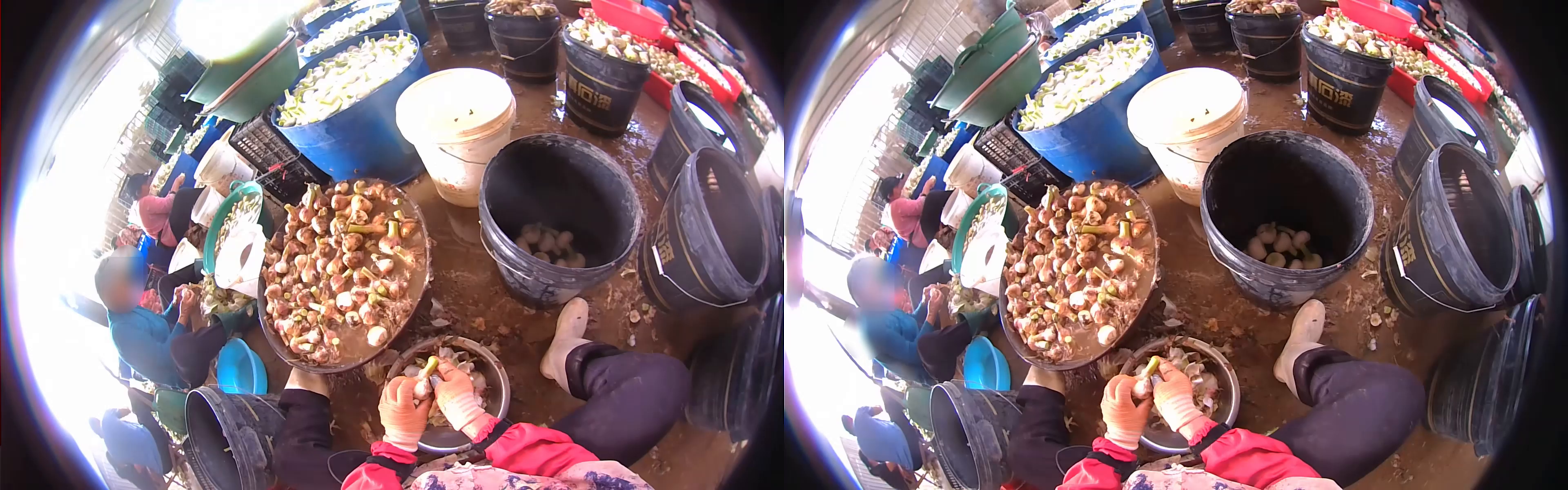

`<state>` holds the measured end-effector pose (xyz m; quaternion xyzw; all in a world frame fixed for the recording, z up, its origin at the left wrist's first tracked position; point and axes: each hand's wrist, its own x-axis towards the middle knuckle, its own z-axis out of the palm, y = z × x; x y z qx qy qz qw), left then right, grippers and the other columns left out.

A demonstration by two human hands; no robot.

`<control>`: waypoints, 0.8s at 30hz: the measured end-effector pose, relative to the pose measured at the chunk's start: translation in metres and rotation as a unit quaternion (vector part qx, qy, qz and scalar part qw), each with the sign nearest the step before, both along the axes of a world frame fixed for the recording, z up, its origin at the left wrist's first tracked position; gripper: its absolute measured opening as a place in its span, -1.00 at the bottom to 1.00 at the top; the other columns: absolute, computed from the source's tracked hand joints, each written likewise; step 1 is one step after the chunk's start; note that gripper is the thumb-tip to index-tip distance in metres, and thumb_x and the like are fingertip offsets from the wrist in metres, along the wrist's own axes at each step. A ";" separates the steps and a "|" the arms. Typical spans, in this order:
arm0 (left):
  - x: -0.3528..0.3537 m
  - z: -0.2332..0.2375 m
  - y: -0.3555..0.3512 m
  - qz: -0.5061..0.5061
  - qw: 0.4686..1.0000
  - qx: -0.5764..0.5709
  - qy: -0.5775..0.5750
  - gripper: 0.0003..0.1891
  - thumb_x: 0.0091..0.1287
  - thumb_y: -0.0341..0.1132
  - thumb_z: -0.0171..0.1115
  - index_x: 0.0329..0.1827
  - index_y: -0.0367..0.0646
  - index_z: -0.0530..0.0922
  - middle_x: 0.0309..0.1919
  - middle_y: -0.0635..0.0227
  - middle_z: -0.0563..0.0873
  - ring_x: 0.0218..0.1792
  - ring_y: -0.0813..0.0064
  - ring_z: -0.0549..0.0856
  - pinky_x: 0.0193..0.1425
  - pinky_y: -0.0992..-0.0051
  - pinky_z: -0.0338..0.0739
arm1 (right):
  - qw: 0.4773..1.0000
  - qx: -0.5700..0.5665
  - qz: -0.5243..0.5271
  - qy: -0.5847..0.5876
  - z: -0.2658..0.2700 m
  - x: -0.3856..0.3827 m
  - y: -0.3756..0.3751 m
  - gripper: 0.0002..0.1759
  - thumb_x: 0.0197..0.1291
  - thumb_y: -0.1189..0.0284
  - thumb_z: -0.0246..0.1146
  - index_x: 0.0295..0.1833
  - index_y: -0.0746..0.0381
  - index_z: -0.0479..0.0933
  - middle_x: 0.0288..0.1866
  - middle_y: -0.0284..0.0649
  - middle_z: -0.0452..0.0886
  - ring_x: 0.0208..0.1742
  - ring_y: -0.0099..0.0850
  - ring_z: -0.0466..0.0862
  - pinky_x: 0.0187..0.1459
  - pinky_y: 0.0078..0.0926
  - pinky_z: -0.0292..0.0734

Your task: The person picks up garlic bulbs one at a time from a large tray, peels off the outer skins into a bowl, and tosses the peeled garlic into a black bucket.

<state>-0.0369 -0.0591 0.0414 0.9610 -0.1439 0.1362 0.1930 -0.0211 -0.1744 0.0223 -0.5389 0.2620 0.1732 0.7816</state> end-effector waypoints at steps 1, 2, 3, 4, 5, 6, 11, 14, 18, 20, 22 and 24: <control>0.000 0.000 -0.002 -0.002 1.000 -0.001 0.001 -0.59 -0.06 -0.40 0.49 -0.16 -0.17 0.48 -0.25 0.27 0.60 -0.28 0.42 0.63 -0.19 0.45 0.54 | 1.000 -0.001 -0.002 0.001 -0.001 0.000 -0.002 -0.51 0.10 0.74 0.06 0.20 0.32 0.47 0.02 -0.22 0.61 0.03 -0.46 0.57 0.08 -0.61 0.43; 0.000 0.003 -0.004 0.044 0.995 -0.080 0.052 -0.60 -0.06 -0.41 0.48 -0.17 -0.18 0.48 -0.27 0.27 0.61 -0.32 0.42 0.63 -0.23 0.42 0.55 | 0.999 -0.035 0.017 -0.023 -0.001 0.000 -0.006 -0.52 0.10 0.74 0.05 0.18 0.32 0.48 0.00 -0.23 0.62 0.03 -0.47 0.57 0.07 -0.61 0.44; 0.000 0.004 -0.005 0.090 0.978 -0.158 0.102 -0.60 -0.06 -0.43 0.48 -0.19 -0.18 0.47 -0.28 0.27 0.62 -0.36 0.42 0.64 -0.27 0.39 0.56 | 0.996 -0.068 0.038 -0.047 0.000 0.000 -0.010 -0.52 0.09 0.75 0.04 0.16 0.32 0.49 -0.01 -0.24 0.63 0.03 -0.48 0.57 0.05 -0.62 0.44; 0.005 0.002 -0.003 0.170 0.858 -0.420 0.242 -0.67 0.02 -0.37 0.43 -0.18 -0.15 0.49 -0.35 0.32 0.65 -0.48 0.37 0.64 -0.30 0.28 0.57 | 0.997 -0.016 0.056 -0.059 0.001 0.002 -0.016 -0.58 0.10 0.71 0.09 0.12 0.32 0.52 -0.03 -0.27 0.63 0.01 -0.49 0.57 0.04 -0.63 0.45; 0.020 0.000 0.014 0.150 0.662 -0.608 0.412 -0.73 0.18 -0.21 0.32 -0.13 -0.10 0.52 -0.39 0.38 0.67 -0.60 0.43 0.61 -0.47 0.34 0.54 | 0.996 -0.014 0.060 -0.059 -0.005 0.002 -0.018 -0.58 0.10 0.71 0.09 0.12 0.32 0.52 -0.03 -0.27 0.63 0.01 -0.49 0.57 0.04 -0.63 0.45; 0.018 0.003 0.017 0.185 0.532 -0.710 0.423 -0.73 0.24 -0.13 0.22 -0.11 -0.06 0.53 -0.41 0.39 0.66 -0.60 0.45 0.60 -0.53 0.38 0.49 | 0.984 -0.013 0.103 -0.148 -0.016 0.001 -0.018 -0.63 0.16 0.64 0.14 0.11 0.30 0.54 -0.05 -0.29 0.65 -0.01 -0.54 0.58 0.03 -0.64 0.46; 0.012 0.004 0.021 0.263 0.480 -0.744 0.382 -0.63 0.37 0.07 0.02 0.00 0.02 0.53 -0.46 0.42 0.64 -0.63 0.47 0.58 -0.64 0.48 0.38 | 0.952 0.290 0.085 -0.047 0.000 0.007 -0.024 -0.68 0.26 0.45 0.23 0.11 0.26 0.56 -0.09 -0.42 0.64 -0.09 -0.63 0.57 -0.05 -0.65 0.49; 0.006 0.005 0.010 0.259 0.612 -0.653 0.365 -0.50 0.40 0.16 -0.03 0.11 -0.07 0.50 -0.42 0.43 0.64 -0.60 0.50 0.59 -0.59 0.45 0.46 | 0.976 0.165 0.139 -0.029 -0.003 0.009 -0.017 -0.60 0.17 0.33 0.35 0.09 0.26 0.57 -0.15 -0.41 0.65 -0.16 -0.65 0.57 -0.11 -0.67 0.49; 0.024 -0.017 0.015 0.292 0.704 -0.580 0.286 -0.33 0.34 0.28 -0.01 0.14 -0.21 0.45 -0.43 0.43 0.57 -0.53 0.57 0.55 -0.51 0.55 0.46 | 0.975 0.029 0.219 0.001 0.016 0.007 -0.009 -0.67 0.14 0.36 0.35 -0.01 0.28 0.62 -0.26 -0.38 0.67 -0.25 -0.63 0.58 -0.18 -0.63 0.49; 0.038 -0.040 0.034 0.303 0.674 -0.621 0.260 -0.29 0.26 0.35 0.05 0.05 -0.20 0.42 -0.54 0.45 0.46 -0.60 0.56 0.50 -0.53 0.57 0.44 | 0.956 -0.069 0.278 -0.058 -0.011 -0.003 0.003 -0.77 0.19 0.46 0.26 -0.06 0.29 0.64 -0.30 -0.36 0.68 -0.29 -0.62 0.59 -0.22 -0.65 0.49; 0.051 -0.020 0.027 0.299 0.669 -0.633 0.250 -0.31 0.24 0.34 0.08 0.05 -0.16 0.39 -0.52 0.44 0.46 -0.53 0.53 0.55 -0.41 0.53 0.51 | 0.967 -0.007 0.253 -0.015 -0.019 -0.007 0.011 -0.78 0.19 0.47 0.26 -0.06 0.29 0.64 -0.30 -0.37 0.69 -0.30 -0.62 0.60 -0.23 -0.66 0.49; 0.052 -0.015 0.022 0.296 0.650 -0.659 0.234 -0.29 0.22 0.35 0.09 0.07 -0.15 0.38 -0.49 0.43 0.49 -0.50 0.52 0.57 -0.35 0.52 0.54 | 0.979 0.132 0.152 0.033 0.008 0.001 0.000 -0.77 0.17 0.49 0.28 -0.04 0.28 0.64 -0.27 -0.36 0.69 -0.28 -0.62 0.60 -0.20 -0.67 0.50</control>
